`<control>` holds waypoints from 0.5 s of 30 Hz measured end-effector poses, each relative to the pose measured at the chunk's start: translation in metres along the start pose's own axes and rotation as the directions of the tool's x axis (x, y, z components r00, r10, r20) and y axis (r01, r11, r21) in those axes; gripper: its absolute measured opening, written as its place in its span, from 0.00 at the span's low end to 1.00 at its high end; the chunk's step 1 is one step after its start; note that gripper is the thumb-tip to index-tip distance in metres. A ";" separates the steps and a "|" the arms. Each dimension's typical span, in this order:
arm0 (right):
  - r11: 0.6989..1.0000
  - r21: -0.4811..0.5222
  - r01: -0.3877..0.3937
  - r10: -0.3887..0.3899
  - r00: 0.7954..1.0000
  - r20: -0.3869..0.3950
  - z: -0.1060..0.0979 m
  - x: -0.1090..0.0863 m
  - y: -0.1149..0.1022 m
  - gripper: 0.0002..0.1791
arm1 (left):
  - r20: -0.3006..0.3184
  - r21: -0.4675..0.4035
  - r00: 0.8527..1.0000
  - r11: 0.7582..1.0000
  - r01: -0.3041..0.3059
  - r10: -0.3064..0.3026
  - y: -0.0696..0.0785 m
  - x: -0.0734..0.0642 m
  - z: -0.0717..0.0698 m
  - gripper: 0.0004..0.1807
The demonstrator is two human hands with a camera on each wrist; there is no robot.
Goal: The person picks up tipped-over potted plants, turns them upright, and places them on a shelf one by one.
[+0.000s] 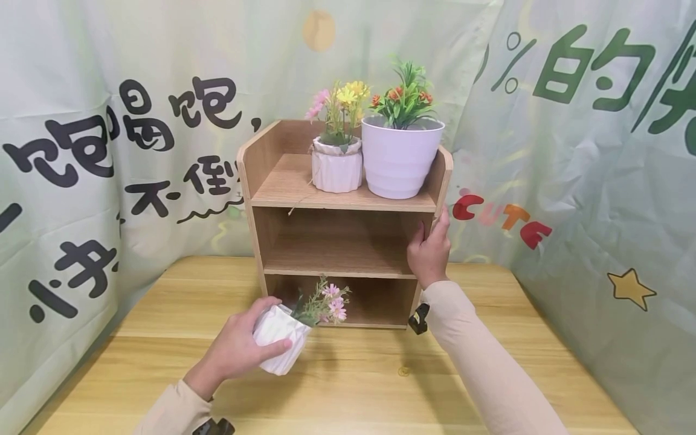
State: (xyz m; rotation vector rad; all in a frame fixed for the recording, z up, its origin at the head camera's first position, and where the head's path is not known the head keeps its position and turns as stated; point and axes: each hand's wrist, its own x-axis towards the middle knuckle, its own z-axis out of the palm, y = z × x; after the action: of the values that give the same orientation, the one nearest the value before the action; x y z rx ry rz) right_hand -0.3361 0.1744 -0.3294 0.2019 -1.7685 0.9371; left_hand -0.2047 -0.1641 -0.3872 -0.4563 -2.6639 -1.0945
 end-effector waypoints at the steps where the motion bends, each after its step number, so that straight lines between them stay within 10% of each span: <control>1: 1.000 -0.002 0.002 -0.002 1.000 -0.002 0.000 0.000 0.000 0.33 | -0.012 -0.003 1.000 1.000 -0.008 0.008 0.000 0.000 0.000 0.39; 15: 1.000 0.001 0.023 -0.023 1.000 0.001 0.001 0.000 0.002 0.30 | -0.204 -0.048 0.973 0.992 -0.118 0.106 0.000 -0.004 0.001 0.38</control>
State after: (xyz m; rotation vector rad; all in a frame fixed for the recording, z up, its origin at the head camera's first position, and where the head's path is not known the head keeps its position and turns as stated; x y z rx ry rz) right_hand -0.3377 0.1755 -0.3305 0.2231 -1.7628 0.9216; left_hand -0.2007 -0.1646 -0.3891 -0.4735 -2.4062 -1.1247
